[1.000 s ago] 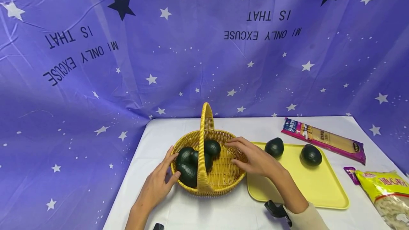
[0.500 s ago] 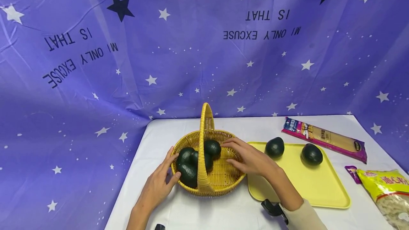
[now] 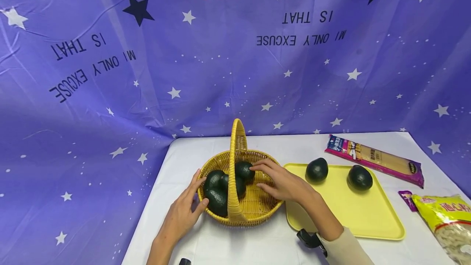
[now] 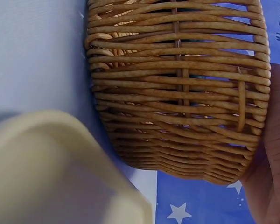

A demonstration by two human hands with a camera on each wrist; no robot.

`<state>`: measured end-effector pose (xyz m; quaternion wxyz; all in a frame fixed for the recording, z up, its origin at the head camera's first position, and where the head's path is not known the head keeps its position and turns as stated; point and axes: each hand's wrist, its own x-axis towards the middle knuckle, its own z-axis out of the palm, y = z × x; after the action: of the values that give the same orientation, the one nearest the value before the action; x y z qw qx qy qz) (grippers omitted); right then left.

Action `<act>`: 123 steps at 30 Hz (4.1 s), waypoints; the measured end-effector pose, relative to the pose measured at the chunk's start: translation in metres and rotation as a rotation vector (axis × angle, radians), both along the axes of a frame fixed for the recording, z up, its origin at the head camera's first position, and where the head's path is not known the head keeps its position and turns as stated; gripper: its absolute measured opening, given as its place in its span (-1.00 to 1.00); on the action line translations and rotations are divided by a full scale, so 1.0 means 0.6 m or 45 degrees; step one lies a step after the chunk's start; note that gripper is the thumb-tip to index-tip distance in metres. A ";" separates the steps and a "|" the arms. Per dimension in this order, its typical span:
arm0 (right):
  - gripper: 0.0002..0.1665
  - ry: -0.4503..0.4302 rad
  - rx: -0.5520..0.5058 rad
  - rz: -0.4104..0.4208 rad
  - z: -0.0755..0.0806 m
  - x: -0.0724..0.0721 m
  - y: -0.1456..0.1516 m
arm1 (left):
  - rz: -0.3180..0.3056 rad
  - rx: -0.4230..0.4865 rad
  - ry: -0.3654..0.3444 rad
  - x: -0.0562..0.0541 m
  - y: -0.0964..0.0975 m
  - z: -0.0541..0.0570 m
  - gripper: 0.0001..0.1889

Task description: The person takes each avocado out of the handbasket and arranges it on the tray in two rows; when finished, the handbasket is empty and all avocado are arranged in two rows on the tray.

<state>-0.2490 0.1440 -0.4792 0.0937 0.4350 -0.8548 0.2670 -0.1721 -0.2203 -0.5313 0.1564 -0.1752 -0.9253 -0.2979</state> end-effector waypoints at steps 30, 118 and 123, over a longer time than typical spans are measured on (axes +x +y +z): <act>-0.42 0.059 0.105 0.030 0.000 -0.025 -0.032 | -0.008 0.014 0.005 -0.002 -0.002 0.000 -0.31; -0.34 0.051 0.150 -0.049 -0.009 -0.051 -0.062 | -0.003 -0.009 0.012 -0.002 -0.002 -0.002 -0.31; -0.34 0.063 0.155 -0.058 -0.008 -0.048 -0.059 | -0.010 0.004 0.008 -0.001 -0.002 -0.003 -0.31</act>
<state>-0.2777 0.1086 -0.4842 0.0943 0.4269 -0.8765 0.2014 -0.1727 -0.2213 -0.5328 0.1583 -0.1794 -0.9236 -0.2996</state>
